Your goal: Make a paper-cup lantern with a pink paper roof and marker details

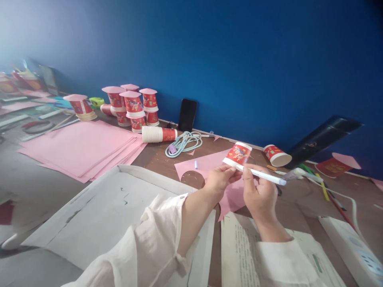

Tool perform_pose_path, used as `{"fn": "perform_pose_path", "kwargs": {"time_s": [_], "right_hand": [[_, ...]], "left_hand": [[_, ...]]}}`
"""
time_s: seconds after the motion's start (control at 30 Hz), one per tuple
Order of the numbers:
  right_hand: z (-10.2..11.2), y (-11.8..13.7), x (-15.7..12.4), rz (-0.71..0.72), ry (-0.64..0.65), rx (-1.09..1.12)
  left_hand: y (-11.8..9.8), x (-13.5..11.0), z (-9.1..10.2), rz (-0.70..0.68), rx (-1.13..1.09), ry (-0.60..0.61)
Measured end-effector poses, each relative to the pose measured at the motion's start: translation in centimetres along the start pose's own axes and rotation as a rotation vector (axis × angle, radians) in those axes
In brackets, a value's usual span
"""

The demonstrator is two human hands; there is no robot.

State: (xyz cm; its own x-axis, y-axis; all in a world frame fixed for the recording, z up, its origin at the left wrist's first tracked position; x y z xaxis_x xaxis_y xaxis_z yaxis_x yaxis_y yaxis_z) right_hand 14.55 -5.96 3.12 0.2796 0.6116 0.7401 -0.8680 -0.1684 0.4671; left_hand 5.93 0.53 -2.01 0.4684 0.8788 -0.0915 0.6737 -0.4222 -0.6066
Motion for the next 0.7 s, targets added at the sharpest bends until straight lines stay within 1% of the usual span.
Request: {"fn": "perform_pose_path", "kwargs": {"time_s": [0.1, 0.23, 0.4, 0.57, 0.7], "right_hand": [[-0.09, 0.12, -0.01, 0.02, 0.005, -0.009], [-0.04, 0.12, -0.02, 0.009, -0.006, -0.034], [-0.12, -0.03, -0.03, 0.016, 0.022, -0.03], [0.06, -0.09, -0.09, -0.013, -0.022, -0.061], [-0.07, 0.24, -0.09, 0.006, 0.022, -0.056]], "left_hand": [[0.08, 0.12, 0.11, -0.006, 0.006, -0.007], [-0.06, 0.03, 0.2, -0.022, 0.019, -0.039], [-0.29, -0.16, 0.03, -0.023, 0.031, -0.045], [-0.29, -0.17, 0.07, -0.008, 0.037, -0.094], [-0.27, -0.1, 0.04, -0.008, 0.03, -0.077]]}}
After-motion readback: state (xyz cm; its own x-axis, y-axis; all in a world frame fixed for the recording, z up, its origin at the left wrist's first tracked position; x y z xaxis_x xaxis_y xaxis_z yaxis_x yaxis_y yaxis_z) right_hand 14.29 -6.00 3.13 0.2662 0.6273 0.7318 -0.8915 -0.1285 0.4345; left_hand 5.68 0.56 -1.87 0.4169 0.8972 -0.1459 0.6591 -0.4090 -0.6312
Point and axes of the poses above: each hand's wrist, its own x-axis towards the middle knuckle, its own z-axis out of the back of the hand, y = z × x, the point moved 4 cm from there along x, towards the middle knuckle, and after that the axes turned 3 degrees about -z, right-handed, at the moved point
